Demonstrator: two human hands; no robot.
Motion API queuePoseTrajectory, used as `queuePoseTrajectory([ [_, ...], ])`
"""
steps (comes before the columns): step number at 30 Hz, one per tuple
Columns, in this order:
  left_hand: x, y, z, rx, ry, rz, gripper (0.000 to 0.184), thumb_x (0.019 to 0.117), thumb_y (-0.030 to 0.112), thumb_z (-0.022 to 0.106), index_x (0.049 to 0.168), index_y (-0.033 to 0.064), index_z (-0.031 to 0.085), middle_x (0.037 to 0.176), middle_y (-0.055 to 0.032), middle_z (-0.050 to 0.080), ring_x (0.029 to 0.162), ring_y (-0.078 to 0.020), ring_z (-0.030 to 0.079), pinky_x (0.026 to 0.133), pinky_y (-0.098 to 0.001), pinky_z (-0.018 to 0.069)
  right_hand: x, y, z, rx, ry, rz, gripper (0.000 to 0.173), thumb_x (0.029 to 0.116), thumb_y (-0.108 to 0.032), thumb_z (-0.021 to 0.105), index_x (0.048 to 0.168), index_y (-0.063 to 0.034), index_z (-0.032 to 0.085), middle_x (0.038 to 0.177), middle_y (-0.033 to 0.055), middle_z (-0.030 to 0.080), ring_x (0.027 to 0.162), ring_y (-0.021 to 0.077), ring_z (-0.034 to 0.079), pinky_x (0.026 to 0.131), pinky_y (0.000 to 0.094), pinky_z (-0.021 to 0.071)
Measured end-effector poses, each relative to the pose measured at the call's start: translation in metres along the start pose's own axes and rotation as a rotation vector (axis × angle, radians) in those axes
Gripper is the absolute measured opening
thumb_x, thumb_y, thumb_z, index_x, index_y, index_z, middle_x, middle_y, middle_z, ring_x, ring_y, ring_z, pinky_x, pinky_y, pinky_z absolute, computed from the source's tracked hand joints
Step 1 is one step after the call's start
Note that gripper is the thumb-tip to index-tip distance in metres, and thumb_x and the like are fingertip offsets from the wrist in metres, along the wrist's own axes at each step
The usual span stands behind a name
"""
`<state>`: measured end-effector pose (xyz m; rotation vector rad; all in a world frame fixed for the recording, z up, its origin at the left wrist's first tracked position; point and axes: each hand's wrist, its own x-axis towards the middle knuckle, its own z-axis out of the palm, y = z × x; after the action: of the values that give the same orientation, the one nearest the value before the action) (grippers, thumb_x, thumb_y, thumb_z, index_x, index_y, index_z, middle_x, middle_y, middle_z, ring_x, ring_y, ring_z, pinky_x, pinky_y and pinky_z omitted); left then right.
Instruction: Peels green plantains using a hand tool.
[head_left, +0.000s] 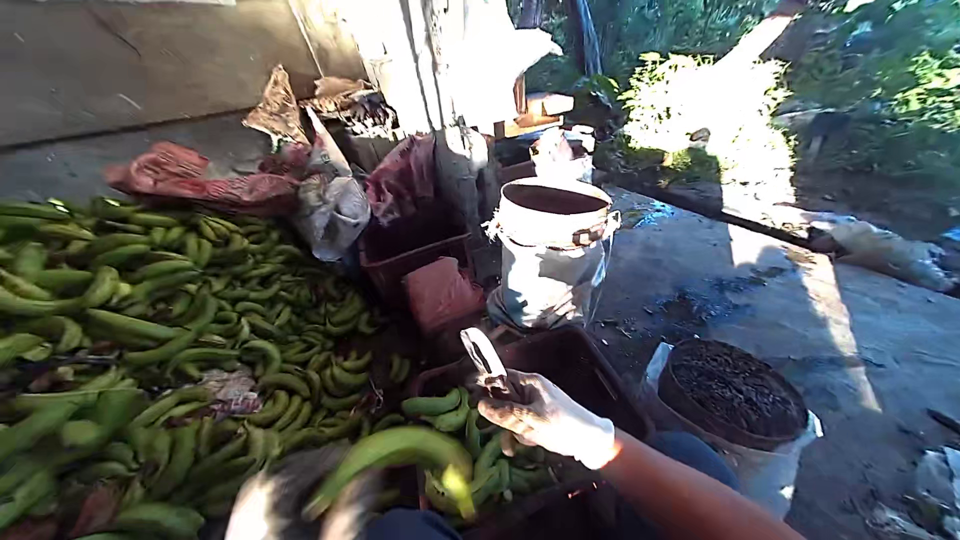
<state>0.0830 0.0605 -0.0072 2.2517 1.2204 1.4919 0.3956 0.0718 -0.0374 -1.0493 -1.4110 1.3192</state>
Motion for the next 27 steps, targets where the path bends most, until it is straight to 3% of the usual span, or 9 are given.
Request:
queuePoseTrajectory([
  [2,0.048,0.012,0.088,-0.022,0.005,0.065,0.035,0.0848,0.038,0.077,0.106,0.0113,0.073,0.107,-0.0028,0.071,0.101,-0.0102,0.066,0.088,-0.0304,0.0573,0.001,0.011,-0.014,0.191,0.076,0.048,0.029,0.0983,-0.033,0.069,0.113,-0.0086,0.065,0.077,0.0044,0.065,0.056,0.0106,0.058,0.05,0.0268,0.0502],
  [5,0.088,0.024,0.178,-0.256,-0.032,0.034,0.04,0.0809,0.042,0.078,0.107,0.0116,0.073,0.105,0.0014,0.07,0.099,-0.0088,0.065,0.088,-0.0298,0.0563,-0.006,0.015,-0.052,0.374,0.251,0.09,0.034,0.0939,-0.021,0.073,0.121,-0.0028,0.066,0.093,0.0126,0.072,0.08,0.0191,0.07,0.073,0.0362,0.0605],
  [8,0.087,0.028,0.218,-0.802,-0.372,-0.102,0.081,0.0885,0.049,0.075,0.144,-0.0018,0.046,0.133,-0.0121,0.061,0.121,-0.0223,0.06,0.105,-0.0398,0.0526,-0.01,0.02,-0.092,0.489,0.238,0.101,0.036,0.0955,-0.025,0.068,0.122,-0.0024,0.062,0.096,0.0146,0.072,0.083,0.0212,0.071,0.073,0.037,0.0608],
  [9,0.078,0.027,0.226,-1.007,-0.506,-0.184,0.085,0.0925,0.046,0.072,0.152,-0.0016,0.035,0.14,-0.0144,0.057,0.126,-0.0242,0.058,0.107,-0.0401,0.0515,-0.011,0.023,-0.103,0.512,0.177,0.11,0.036,0.0968,-0.028,0.066,0.123,-0.004,0.062,0.096,0.0132,0.072,0.081,0.0195,0.07,0.071,0.0353,0.0604],
  [11,0.057,0.016,0.243,-1.224,-0.657,-0.367,0.075,0.0969,0.041,0.067,0.154,0.0036,0.037,0.141,-0.0117,0.058,0.126,-0.0217,0.058,0.107,-0.0396,0.0506,-0.013,0.025,-0.114,0.5,0.137,0.173,0.03,0.0992,-0.029,0.062,0.12,-0.0068,0.063,0.093,0.0096,0.072,0.078,0.0164,0.07,0.068,0.0331,0.0603],
  [14,0.036,0.001,0.262,-1.153,-0.665,-0.527,0.054,0.0961,0.03,0.069,0.141,0.0043,0.051,0.122,-0.0065,0.068,0.106,-0.0151,0.066,0.091,-0.0321,0.0579,-0.014,0.039,-0.117,0.409,0.205,0.299,0.03,0.101,-0.029,0.06,0.122,-0.0084,0.064,0.095,0.0056,0.071,0.08,0.013,0.069,0.07,0.0316,0.0594],
  [18,0.043,-0.023,0.27,-1.152,-0.496,-0.441,0.07,0.0896,0.033,0.078,0.139,-0.0034,0.046,0.125,-0.0172,0.066,0.112,-0.0273,0.067,0.095,-0.0398,0.0585,0.002,0.069,-0.129,0.342,0.49,0.392,0.04,0.1041,-0.038,0.057,0.13,-0.0085,0.061,0.094,0.0088,0.071,0.072,0.0171,0.068,0.061,0.033,0.0575],
  [21,0.058,-0.037,0.266,-0.926,-0.355,-0.355,0.068,0.0881,0.034,0.079,0.137,-0.0023,0.048,0.118,-0.0113,0.069,0.107,-0.0227,0.069,0.094,-0.0363,0.0599,0.01,0.075,-0.146,0.183,0.737,0.37,0.043,0.1043,-0.039,0.059,0.134,-0.0074,0.057,0.096,0.011,0.072,0.079,0.0234,0.073,0.067,0.0392,0.0634],
  [27,0.055,-0.046,0.276,-0.766,-0.304,-0.342,0.066,0.0894,0.037,0.077,0.135,-0.003,0.052,0.117,-0.0085,0.07,0.106,-0.0176,0.069,0.093,-0.0326,0.06,-0.002,0.083,-0.129,-0.422,0.651,0.264,0.051,0.1009,-0.051,0.055,0.136,-0.0129,0.058,0.097,0.0026,0.072,0.083,0.0146,0.07,0.076,0.0409,0.061],
])
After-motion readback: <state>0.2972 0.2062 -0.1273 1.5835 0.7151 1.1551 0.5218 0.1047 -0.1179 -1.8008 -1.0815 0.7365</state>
